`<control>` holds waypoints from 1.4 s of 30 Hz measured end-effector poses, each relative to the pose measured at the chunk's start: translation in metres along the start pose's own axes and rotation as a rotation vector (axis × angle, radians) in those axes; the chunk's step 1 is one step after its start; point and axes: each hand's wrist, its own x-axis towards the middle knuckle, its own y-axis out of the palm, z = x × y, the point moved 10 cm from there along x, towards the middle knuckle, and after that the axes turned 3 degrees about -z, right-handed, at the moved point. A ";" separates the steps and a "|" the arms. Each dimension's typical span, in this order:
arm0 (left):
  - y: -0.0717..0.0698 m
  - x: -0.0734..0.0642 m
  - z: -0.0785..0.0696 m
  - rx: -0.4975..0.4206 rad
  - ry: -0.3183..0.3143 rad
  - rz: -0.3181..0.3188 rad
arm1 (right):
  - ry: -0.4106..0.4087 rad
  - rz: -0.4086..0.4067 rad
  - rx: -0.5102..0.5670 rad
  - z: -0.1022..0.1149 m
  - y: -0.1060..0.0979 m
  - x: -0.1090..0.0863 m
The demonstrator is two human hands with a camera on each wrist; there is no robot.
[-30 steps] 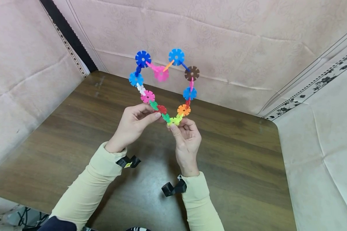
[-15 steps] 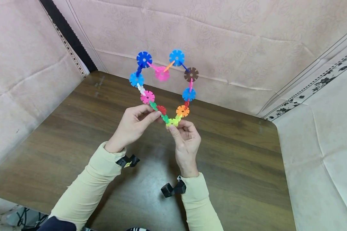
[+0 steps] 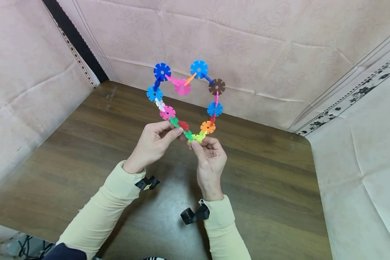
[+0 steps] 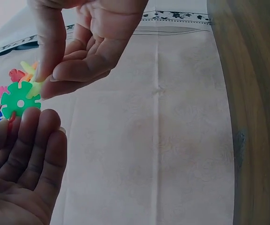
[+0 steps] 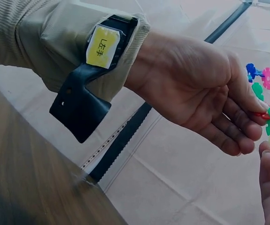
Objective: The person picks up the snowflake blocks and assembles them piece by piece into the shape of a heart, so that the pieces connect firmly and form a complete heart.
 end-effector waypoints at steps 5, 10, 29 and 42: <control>0.003 0.001 0.004 0.028 -0.016 0.016 | 0.014 -0.022 -0.014 -0.002 -0.005 0.000; 0.004 0.004 0.007 0.075 -0.024 0.042 | 0.042 0.002 -0.032 -0.004 -0.005 0.002; 0.009 0.004 0.015 0.133 -0.109 0.133 | 0.063 0.006 -0.416 0.002 -0.025 0.005; 0.023 -0.001 0.028 0.079 -0.173 0.175 | 0.024 -0.096 -0.398 0.010 -0.039 0.006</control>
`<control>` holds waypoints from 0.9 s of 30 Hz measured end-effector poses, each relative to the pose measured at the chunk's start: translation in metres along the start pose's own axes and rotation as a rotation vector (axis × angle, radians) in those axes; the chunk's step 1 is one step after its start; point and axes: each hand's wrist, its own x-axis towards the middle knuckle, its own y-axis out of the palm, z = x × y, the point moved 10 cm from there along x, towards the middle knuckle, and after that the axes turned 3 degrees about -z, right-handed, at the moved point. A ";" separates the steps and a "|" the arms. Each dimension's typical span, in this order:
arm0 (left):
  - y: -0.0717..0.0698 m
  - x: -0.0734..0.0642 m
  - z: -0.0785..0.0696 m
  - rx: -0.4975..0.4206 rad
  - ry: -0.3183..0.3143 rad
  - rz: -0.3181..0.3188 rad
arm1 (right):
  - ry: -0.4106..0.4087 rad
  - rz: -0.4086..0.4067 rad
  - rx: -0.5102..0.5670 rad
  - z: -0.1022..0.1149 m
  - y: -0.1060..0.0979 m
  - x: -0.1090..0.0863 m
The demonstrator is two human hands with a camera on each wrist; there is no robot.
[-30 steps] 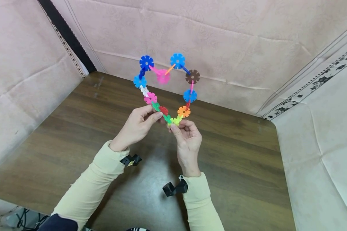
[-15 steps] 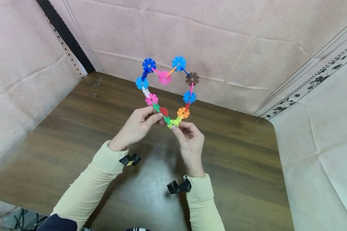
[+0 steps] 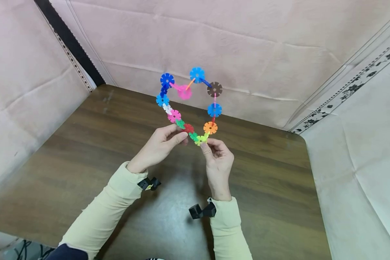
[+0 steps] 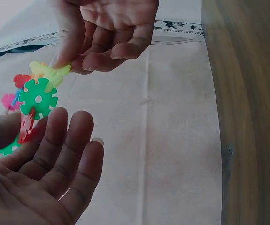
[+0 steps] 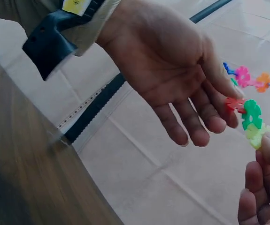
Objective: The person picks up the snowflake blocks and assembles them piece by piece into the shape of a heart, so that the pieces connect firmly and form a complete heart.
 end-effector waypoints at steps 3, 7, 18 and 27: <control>0.001 -0.003 -0.003 -0.037 0.017 0.006 | 0.003 -0.038 0.088 0.005 -0.007 0.001; -0.003 -0.009 -0.005 -0.049 0.026 -0.005 | 0.043 -0.079 0.264 0.008 -0.017 0.004; -0.009 -0.025 0.003 -0.036 0.012 -0.053 | 0.006 -0.127 0.357 0.017 -0.034 0.009; -0.007 -0.005 -0.029 -0.005 0.213 -0.097 | -0.078 -0.147 0.230 0.024 -0.048 0.004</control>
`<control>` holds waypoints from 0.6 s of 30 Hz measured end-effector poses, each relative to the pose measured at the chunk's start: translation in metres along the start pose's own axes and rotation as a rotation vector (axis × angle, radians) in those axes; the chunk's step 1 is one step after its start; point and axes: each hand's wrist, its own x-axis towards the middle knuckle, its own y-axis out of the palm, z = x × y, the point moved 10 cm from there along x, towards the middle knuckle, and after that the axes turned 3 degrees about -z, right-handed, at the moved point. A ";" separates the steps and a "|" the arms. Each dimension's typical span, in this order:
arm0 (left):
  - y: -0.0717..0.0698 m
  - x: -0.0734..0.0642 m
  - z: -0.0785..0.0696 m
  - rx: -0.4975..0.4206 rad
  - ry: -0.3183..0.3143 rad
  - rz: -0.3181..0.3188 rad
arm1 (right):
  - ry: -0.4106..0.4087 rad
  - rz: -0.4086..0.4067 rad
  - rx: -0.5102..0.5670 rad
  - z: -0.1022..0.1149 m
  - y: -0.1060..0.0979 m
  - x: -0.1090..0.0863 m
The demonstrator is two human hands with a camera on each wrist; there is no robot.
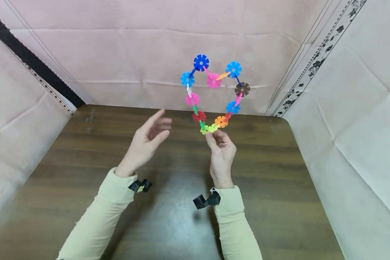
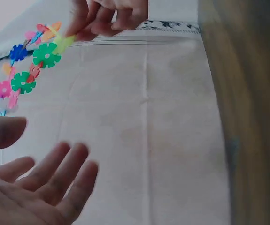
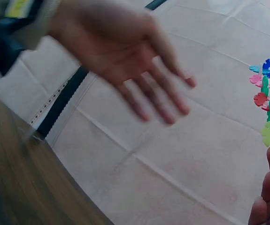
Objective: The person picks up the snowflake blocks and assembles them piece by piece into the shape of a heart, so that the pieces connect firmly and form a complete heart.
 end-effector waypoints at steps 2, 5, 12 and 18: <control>-0.001 0.012 -0.013 0.021 0.070 -0.016 | -0.002 -0.002 -0.017 0.000 -0.001 0.001; -0.001 0.024 -0.030 0.024 0.137 -0.030 | 0.007 0.001 -0.046 -0.002 -0.002 0.001; 0.002 0.035 -0.068 0.017 0.167 -0.021 | 0.035 0.041 -0.136 -0.011 -0.002 -0.002; 0.001 0.033 -0.070 -0.001 0.151 -0.024 | 0.060 0.030 -0.169 -0.020 -0.007 -0.009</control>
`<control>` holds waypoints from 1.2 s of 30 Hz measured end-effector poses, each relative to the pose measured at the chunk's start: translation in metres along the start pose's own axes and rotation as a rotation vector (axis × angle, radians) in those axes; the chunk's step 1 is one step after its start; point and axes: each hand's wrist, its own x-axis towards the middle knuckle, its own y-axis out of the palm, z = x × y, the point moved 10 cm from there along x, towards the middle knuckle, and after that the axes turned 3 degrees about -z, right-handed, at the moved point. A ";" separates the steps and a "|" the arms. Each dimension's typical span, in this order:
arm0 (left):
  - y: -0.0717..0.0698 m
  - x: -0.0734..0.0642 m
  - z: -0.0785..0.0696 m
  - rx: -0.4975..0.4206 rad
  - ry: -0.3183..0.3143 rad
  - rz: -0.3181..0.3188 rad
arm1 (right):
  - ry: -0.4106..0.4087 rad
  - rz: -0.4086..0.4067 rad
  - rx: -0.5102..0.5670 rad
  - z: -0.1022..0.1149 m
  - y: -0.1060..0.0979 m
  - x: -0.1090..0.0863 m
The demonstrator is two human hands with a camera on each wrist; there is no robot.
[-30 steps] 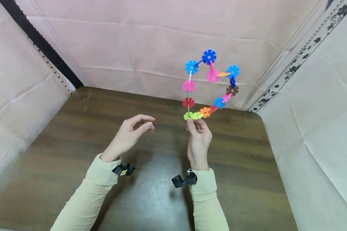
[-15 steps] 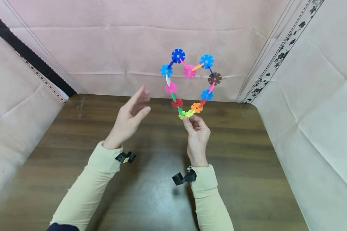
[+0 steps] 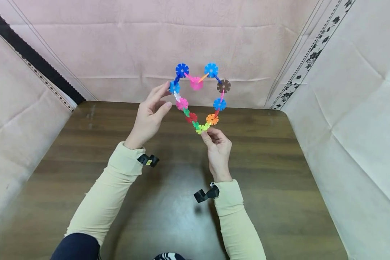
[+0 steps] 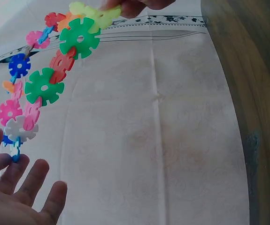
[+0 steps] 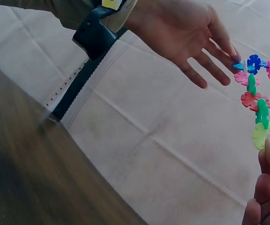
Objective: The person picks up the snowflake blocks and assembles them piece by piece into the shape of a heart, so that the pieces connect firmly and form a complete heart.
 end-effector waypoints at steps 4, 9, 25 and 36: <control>0.002 -0.002 0.003 -0.008 0.000 -0.016 | 0.007 -0.012 -0.037 -0.006 -0.002 -0.002; 0.003 -0.001 0.008 -0.006 0.008 -0.022 | -0.020 0.010 -0.061 -0.007 0.002 -0.003; -0.001 -0.003 0.029 0.010 -0.050 -0.018 | -0.001 0.051 -0.097 -0.015 0.003 0.002; -0.001 -0.003 0.036 0.027 -0.061 -0.001 | 0.025 0.086 -0.108 -0.018 0.005 0.003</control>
